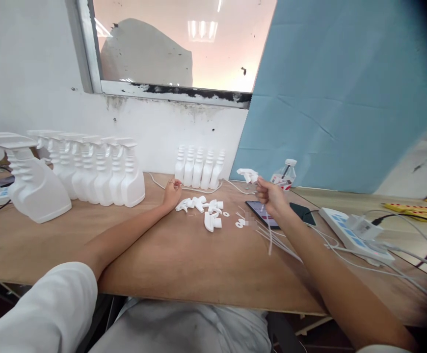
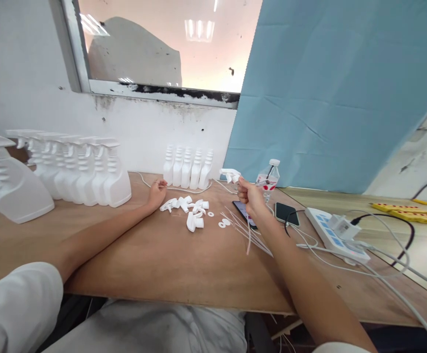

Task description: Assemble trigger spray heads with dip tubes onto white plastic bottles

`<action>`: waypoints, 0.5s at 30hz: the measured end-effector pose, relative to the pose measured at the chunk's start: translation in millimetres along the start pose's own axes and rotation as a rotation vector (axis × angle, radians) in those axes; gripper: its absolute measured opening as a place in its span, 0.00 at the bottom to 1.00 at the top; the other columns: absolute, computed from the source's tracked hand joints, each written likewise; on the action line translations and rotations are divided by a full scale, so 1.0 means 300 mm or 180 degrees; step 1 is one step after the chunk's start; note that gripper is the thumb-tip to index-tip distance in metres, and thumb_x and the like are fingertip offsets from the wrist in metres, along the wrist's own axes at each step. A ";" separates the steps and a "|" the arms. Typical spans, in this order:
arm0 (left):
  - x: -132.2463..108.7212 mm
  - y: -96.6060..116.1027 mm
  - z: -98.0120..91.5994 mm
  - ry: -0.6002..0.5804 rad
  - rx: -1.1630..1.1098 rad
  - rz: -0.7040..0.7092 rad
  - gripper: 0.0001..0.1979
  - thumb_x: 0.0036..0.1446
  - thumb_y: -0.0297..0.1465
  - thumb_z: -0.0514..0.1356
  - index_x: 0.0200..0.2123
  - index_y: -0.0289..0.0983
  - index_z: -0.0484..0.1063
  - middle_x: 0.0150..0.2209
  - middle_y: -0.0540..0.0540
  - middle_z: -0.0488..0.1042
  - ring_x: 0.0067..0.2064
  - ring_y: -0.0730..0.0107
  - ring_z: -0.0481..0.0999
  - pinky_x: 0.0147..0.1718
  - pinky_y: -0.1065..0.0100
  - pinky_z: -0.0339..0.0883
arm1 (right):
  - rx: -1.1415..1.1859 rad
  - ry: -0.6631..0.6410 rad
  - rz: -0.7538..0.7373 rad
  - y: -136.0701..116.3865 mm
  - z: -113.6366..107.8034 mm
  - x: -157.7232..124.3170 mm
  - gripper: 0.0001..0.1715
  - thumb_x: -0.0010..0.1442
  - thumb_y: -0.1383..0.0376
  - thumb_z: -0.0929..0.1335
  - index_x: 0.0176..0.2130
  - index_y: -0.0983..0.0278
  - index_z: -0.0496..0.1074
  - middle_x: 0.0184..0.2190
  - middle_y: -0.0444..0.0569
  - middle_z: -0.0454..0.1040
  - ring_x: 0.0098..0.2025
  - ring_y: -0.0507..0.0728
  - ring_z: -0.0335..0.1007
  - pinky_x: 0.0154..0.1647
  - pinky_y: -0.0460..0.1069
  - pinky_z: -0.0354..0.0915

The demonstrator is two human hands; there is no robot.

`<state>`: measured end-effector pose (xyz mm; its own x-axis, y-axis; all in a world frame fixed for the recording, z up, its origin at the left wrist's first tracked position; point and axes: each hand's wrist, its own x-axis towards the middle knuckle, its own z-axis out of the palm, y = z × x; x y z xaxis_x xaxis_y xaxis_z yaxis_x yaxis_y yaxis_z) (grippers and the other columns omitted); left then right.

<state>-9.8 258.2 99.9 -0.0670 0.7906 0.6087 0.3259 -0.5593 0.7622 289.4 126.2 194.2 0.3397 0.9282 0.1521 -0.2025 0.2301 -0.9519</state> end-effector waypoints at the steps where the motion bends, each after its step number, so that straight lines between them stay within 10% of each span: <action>1: -0.019 0.015 -0.010 -0.0063 -0.0033 0.0100 0.07 0.54 0.21 0.52 0.35 0.36 0.65 0.39 0.44 0.70 0.41 0.67 0.72 0.44 0.65 0.66 | -0.0041 0.0028 0.0044 0.005 -0.006 0.002 0.22 0.46 0.59 0.74 0.26 0.61 0.57 0.13 0.32 0.48 0.11 0.42 0.37 0.07 0.39 0.36; 8: -0.114 0.104 -0.048 -0.0668 -0.0069 0.1135 0.07 0.57 0.23 0.52 0.36 0.38 0.66 0.41 0.44 0.70 0.48 0.64 0.70 0.52 0.62 0.62 | -0.0523 -0.0042 0.0310 0.060 -0.049 0.013 0.13 0.49 0.61 0.73 0.27 0.63 0.66 0.14 0.39 0.63 0.11 0.45 0.54 0.07 0.40 0.48; 15: -0.186 0.173 -0.046 -0.1370 0.0146 0.2485 0.08 0.60 0.24 0.50 0.38 0.38 0.67 0.41 0.42 0.71 0.46 0.63 0.69 0.48 0.59 0.63 | -0.0959 0.0251 -0.0638 0.143 -0.070 0.041 0.06 0.51 0.65 0.73 0.33 0.60 0.76 0.36 0.45 0.79 0.33 0.57 0.78 0.30 0.47 0.73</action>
<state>-2.2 181.7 108.6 0.5467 0.2189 0.8082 0.1683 -0.9742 0.1500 304.0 141.4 149.6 0.4173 0.8453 0.3337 0.1508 0.2977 -0.9427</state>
